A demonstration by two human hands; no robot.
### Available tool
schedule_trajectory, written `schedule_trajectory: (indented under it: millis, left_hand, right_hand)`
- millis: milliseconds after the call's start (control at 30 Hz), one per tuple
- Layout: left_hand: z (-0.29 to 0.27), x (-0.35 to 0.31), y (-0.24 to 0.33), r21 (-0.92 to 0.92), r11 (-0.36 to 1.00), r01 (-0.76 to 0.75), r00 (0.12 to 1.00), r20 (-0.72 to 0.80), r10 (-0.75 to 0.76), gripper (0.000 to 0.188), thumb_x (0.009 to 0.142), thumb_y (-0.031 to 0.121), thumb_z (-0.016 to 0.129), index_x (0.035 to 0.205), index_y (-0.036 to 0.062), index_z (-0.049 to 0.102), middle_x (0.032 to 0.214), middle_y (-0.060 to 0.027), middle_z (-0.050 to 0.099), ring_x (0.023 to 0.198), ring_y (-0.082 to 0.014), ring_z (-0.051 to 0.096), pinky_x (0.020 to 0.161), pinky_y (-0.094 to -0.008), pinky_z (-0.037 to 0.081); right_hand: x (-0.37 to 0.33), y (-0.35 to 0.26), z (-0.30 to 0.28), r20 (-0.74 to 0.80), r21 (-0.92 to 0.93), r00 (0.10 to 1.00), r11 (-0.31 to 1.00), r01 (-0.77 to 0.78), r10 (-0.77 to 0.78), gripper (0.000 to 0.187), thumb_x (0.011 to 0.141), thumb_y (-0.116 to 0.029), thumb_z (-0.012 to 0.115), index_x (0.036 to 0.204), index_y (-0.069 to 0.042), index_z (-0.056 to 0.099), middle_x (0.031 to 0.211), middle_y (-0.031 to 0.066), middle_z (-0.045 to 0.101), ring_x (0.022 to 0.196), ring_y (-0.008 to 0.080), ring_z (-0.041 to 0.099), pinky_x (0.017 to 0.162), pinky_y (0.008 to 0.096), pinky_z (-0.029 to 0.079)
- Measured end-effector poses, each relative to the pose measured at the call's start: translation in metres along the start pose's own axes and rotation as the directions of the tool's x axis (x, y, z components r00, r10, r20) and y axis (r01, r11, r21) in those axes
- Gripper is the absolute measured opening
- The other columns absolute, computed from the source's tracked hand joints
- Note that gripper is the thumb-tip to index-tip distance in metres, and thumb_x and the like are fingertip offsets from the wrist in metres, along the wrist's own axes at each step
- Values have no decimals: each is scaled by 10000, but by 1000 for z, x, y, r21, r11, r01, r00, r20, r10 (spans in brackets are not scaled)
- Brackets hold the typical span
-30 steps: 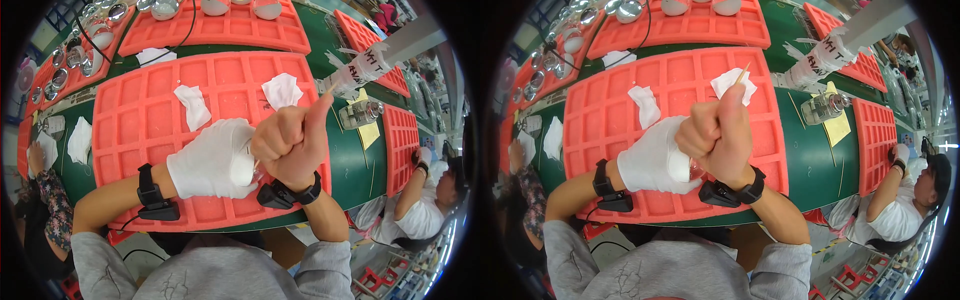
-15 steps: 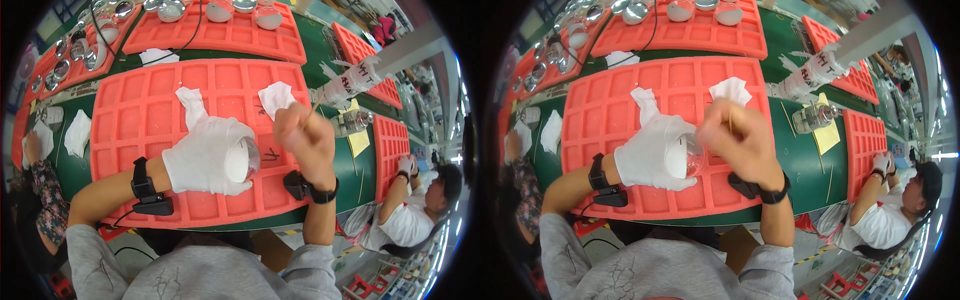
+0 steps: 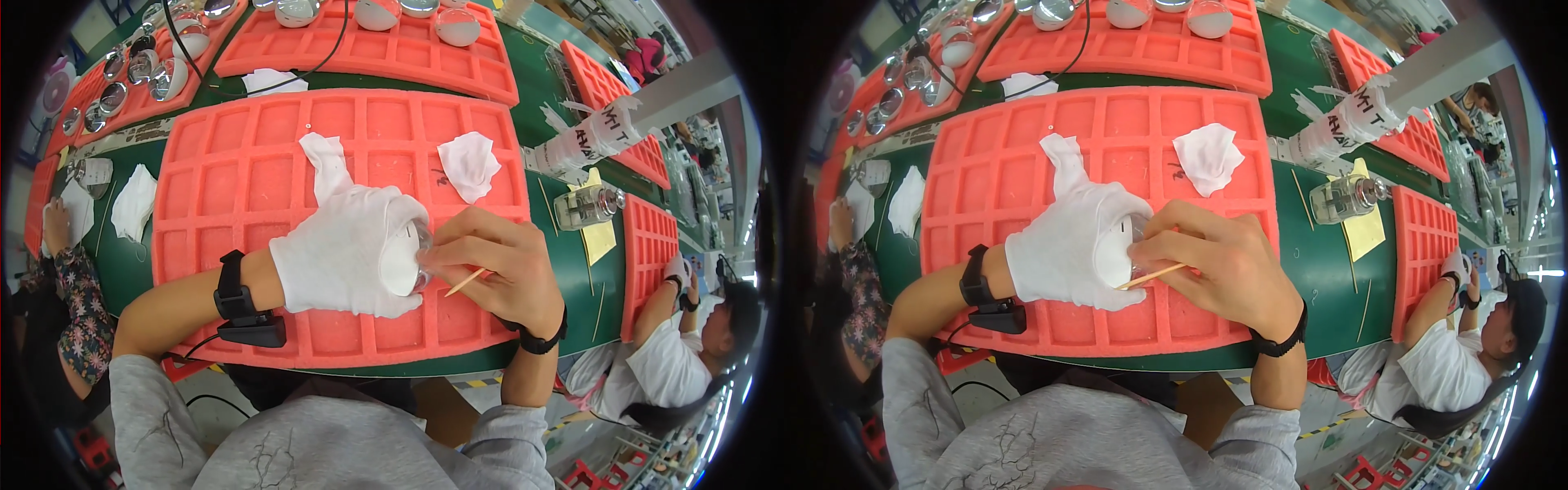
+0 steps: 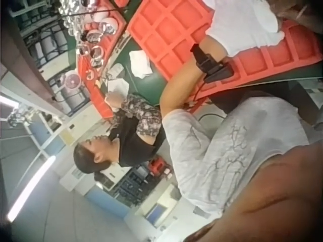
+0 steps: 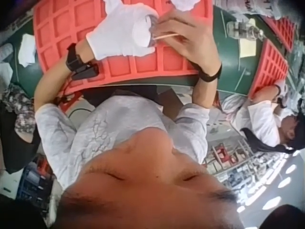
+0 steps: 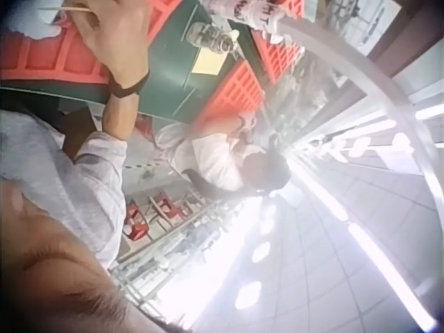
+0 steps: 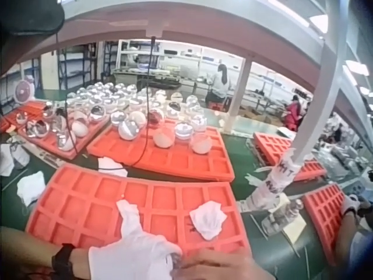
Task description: The person wipes a spherical object with a cloth and uses a wooden stick to clean around its seams before placing it on a red tray. They then repeat this process with several other spheres, cleaning the edges and seams of each one.
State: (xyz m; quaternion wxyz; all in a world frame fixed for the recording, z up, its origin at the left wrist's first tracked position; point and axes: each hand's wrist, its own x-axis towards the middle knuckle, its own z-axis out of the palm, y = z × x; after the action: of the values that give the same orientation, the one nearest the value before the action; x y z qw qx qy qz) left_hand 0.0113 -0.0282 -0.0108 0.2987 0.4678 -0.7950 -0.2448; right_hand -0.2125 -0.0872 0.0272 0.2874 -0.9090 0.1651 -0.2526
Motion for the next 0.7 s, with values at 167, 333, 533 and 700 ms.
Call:
schedule_trajectory:
  millis: [167,333,533,700]
  left_hand:
    - [-6,3,7,63,997,32,997,64,-36,554,635,378,842,1024,38,643,925,-128,680,866,-334,678,1021,-528,306]
    - [-8,5,11,74,994,83,991,103,-90,581,613,408,855,1013,35,661,923,-116,676,888,-309,673,1041,-572,218]
    - [-5,1,11,25,998,60,993,104,-63,669,632,381,887,1141,43,613,984,-107,618,955,-287,600,1060,-526,245]
    - [0,4,9,91,996,6,1000,10,-7,571,612,424,858,1015,64,670,898,-82,653,873,-262,634,1057,-588,185]
  right_hand:
    - [-1,-9,6,-33,-71,999,996,-44,41,183,759,-20,822,918,-43,735,924,61,679,728,210,684,604,302,546]
    - [-1,-10,9,5,-108,998,992,-68,69,180,805,-39,798,926,-43,665,936,65,662,725,215,677,586,299,525]
    - [-4,-2,5,94,26,989,992,-120,117,132,896,-55,711,990,-39,621,956,84,639,762,257,659,631,320,516]
    - [-6,2,4,90,74,989,990,-122,115,109,915,-46,669,1010,-33,618,964,102,633,798,289,649,670,342,513]
